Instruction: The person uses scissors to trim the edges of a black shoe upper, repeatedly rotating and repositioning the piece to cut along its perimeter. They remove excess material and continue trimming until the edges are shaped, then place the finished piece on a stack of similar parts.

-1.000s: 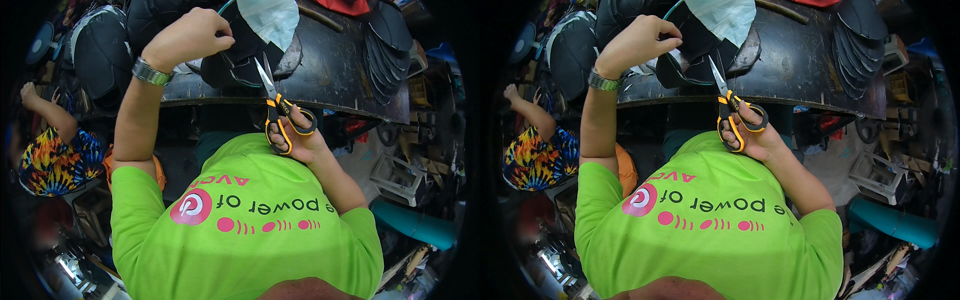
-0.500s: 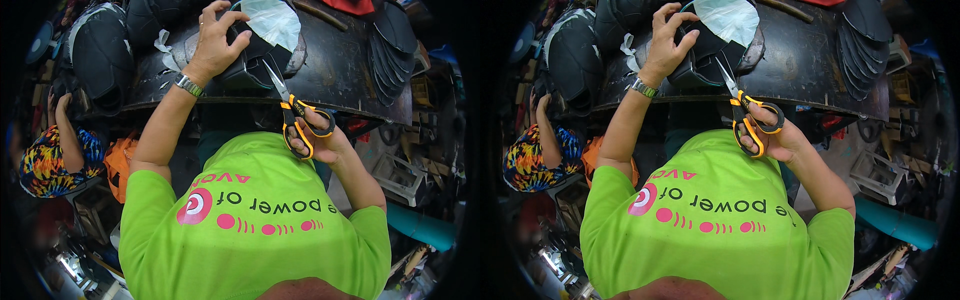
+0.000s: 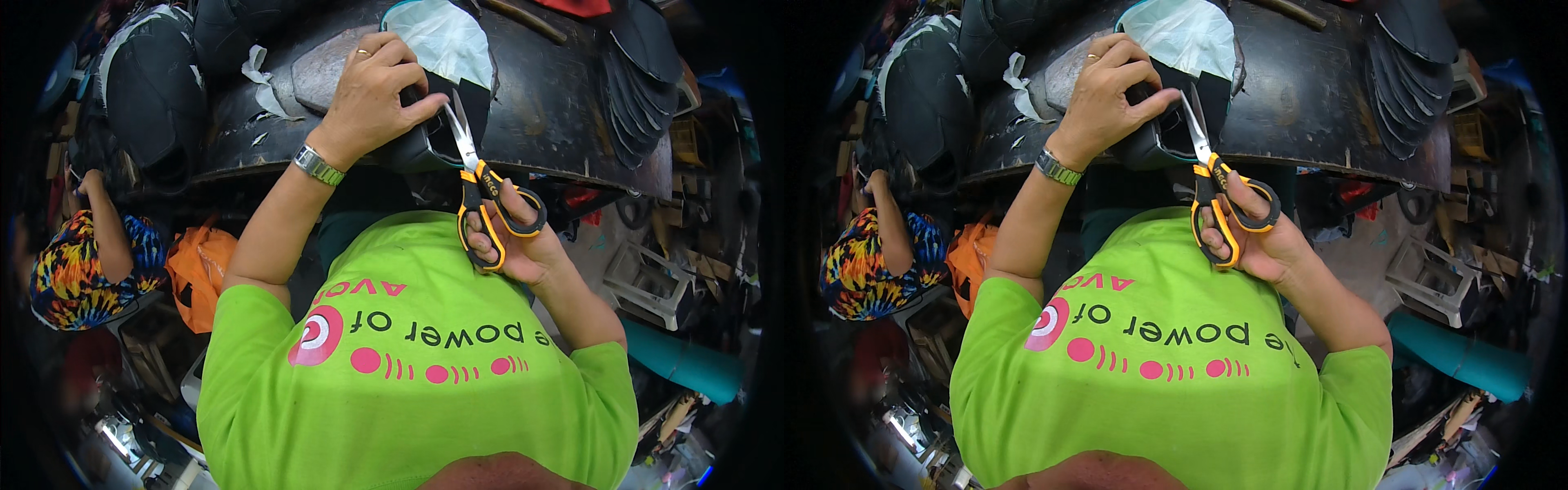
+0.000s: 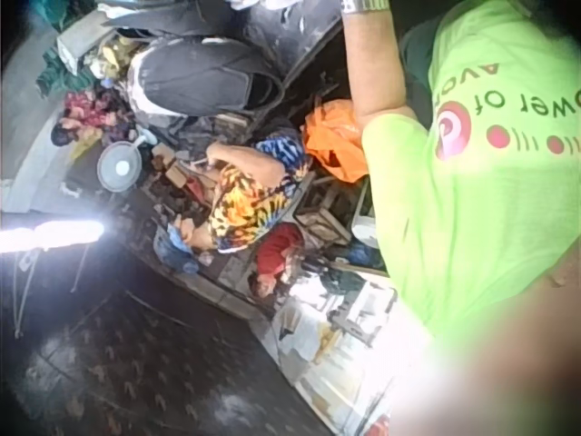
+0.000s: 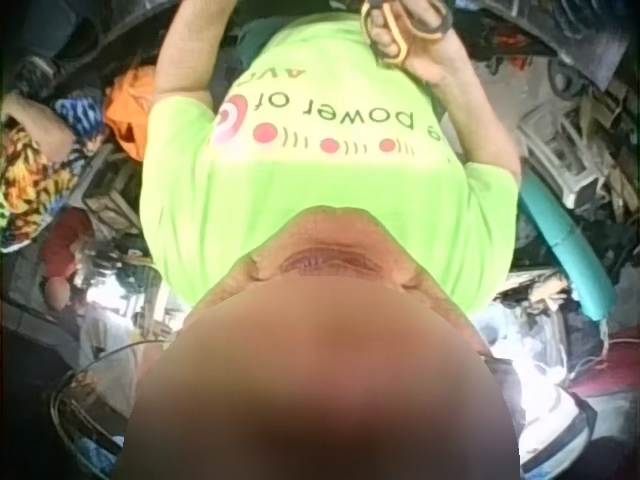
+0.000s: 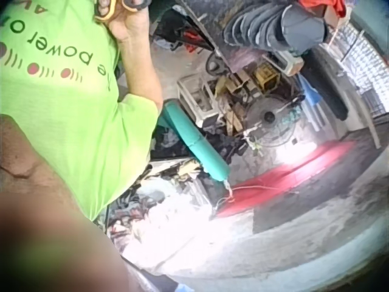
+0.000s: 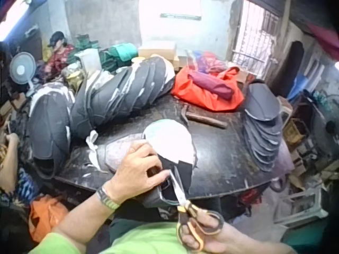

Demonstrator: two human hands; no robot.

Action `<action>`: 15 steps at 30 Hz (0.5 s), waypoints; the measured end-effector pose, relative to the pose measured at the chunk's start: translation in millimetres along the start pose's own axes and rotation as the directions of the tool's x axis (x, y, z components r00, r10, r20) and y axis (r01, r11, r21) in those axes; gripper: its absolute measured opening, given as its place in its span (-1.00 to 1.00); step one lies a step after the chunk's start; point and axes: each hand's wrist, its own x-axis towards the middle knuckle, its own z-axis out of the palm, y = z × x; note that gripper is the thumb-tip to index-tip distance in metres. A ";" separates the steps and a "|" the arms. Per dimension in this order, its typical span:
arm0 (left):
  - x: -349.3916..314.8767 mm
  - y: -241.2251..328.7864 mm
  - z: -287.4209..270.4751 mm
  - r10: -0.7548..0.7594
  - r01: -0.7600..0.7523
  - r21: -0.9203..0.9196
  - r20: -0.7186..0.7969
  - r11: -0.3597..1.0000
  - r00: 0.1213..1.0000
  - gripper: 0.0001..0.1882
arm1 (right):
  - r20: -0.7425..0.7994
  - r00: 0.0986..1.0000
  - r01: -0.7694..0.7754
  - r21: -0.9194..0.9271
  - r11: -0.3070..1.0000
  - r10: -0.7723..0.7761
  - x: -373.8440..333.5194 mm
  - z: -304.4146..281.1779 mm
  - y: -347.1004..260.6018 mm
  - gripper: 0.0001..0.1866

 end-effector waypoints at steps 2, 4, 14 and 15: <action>2.6 -1.2 -4.8 0.012 -0.007 -0.048 0.108 0.999 0.994 -0.67 | 0.079 0.997 -0.014 0.024 1.000 0.012 1.1 -7.1 -0.3 -0.54; 3.8 -0.7 -4.2 0.011 -0.003 -0.037 0.204 0.999 0.979 -0.63 | 0.083 0.996 -0.023 0.020 1.000 0.021 0.0 -12.1 0.7 -0.53; -0.9 1.9 4.6 0.017 -0.016 -0.006 0.222 1.000 0.975 -0.88 | 0.111 0.993 -0.035 -0.091 0.995 0.045 -13.4 -13.2 3.4 -0.51; -2.1 2.7 6.4 0.033 -0.034 0.000 0.190 0.999 0.981 -0.88 | 0.095 0.994 -0.038 -0.095 0.995 0.047 -13.5 -12.7 4.4 -0.52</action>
